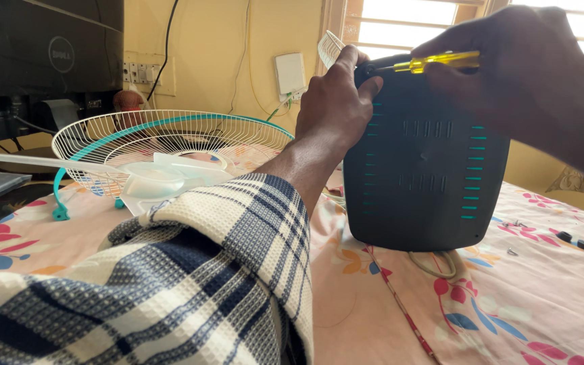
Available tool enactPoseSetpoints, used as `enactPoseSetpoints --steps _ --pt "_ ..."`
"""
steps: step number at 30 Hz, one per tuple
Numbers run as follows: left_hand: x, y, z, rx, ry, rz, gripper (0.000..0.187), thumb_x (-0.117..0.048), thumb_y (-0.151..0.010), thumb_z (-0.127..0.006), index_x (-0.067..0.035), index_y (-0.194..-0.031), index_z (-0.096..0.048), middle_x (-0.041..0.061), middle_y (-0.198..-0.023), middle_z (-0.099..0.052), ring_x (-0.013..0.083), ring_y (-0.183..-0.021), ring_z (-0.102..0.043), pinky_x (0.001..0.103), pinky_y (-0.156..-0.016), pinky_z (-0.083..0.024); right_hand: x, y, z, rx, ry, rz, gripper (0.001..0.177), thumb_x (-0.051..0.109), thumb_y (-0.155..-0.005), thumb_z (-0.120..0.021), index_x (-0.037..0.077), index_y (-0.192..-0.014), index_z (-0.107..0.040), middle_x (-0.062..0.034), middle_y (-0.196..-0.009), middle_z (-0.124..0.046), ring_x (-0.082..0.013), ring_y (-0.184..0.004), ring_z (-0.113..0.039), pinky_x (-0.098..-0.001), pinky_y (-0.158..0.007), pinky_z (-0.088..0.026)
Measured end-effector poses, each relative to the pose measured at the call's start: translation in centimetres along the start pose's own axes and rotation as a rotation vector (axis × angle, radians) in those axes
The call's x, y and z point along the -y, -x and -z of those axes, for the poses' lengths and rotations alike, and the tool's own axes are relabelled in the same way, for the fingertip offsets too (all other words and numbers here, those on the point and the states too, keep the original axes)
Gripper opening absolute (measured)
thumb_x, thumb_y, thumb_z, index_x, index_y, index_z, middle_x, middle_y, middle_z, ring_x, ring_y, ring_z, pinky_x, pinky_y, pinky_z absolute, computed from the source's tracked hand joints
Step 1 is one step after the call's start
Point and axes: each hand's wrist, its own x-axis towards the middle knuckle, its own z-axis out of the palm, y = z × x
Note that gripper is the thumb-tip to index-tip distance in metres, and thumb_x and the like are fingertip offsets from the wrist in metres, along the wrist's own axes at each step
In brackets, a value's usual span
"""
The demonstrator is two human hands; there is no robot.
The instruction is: The person reassembles the back cover of a teal electric fan. They align the black plastic cover over the internal components and secure it by inserting and tightening screws with a yellow screwdriver.
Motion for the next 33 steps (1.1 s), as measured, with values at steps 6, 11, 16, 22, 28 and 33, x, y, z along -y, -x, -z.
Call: enactPoseSetpoints --steps 6,11,16,22,28,33 --pt "-0.2 -0.1 0.0 -0.008 0.001 0.018 0.035 -0.037 -0.096 -0.063 -0.023 -0.127 -0.057 0.011 -0.110 -0.076 0.0267 -0.105 -0.075 0.043 -0.095 -0.060 0.5 -1.8 1.0 0.185 0.191 -0.005 0.032 0.029 -0.095 -0.072 0.018 -0.123 -0.078 -0.0129 -0.094 -0.078 -0.0245 -0.070 -0.074 -0.0369 -0.065 -0.059" --pt "-0.4 0.0 0.3 0.008 -0.004 0.021 0.036 -0.036 -0.096 -0.064 -0.022 -0.128 -0.057 0.011 -0.110 -0.076 0.0268 -0.107 -0.074 0.042 -0.097 -0.059 2.2 -2.6 2.2 0.329 0.288 -0.013 0.033 0.032 -0.099 -0.067 0.022 -0.129 -0.075 -0.0075 -0.086 -0.078 -0.0219 -0.064 -0.069 -0.0364 -0.063 -0.057" --pt "-0.6 0.0 0.2 0.003 0.015 0.060 0.036 -0.035 -0.094 -0.066 -0.021 -0.126 -0.059 0.008 -0.113 -0.076 0.0249 -0.108 -0.074 0.042 -0.097 -0.058 2.9 -2.4 2.1 0.328 0.321 0.012 0.032 0.035 -0.102 -0.064 0.022 -0.130 -0.074 -0.0071 -0.082 -0.076 -0.0215 -0.060 -0.070 -0.0361 -0.063 -0.057" --pt "-1.0 0.0 0.4 -0.020 0.022 0.061 0.035 -0.033 -0.093 -0.067 -0.021 -0.125 -0.060 0.005 -0.111 -0.076 0.0222 -0.107 -0.074 0.041 -0.096 -0.058 1.8 -2.5 1.6 0.380 0.293 -0.069 0.032 0.035 -0.103 -0.062 0.022 -0.130 -0.073 -0.0081 -0.078 -0.076 -0.0216 -0.059 -0.071 -0.0356 -0.061 -0.057" --pt "-0.9 0.0 0.4 -0.027 0.022 0.067 0.033 -0.031 -0.092 -0.069 -0.020 -0.122 -0.062 0.004 -0.107 -0.078 0.0204 -0.103 -0.076 0.039 -0.093 -0.061 0.3 -3.0 0.3 0.281 0.121 -0.006 0.029 0.034 -0.102 -0.062 0.015 -0.121 -0.074 -0.0062 -0.085 -0.076 -0.0203 -0.061 -0.071 -0.0364 -0.056 -0.057" --pt "-1.2 -0.1 0.5 -0.041 0.012 0.066 0.031 -0.031 -0.092 -0.070 -0.020 -0.120 -0.063 0.004 -0.104 -0.078 0.0201 -0.101 -0.076 0.040 -0.092 -0.060 1.5 -2.9 0.7 0.240 0.224 0.037 0.024 0.031 -0.102 -0.062 0.015 -0.115 -0.076 -0.0100 -0.082 -0.076 -0.0228 -0.060 -0.070 -0.0381 -0.056 -0.055"
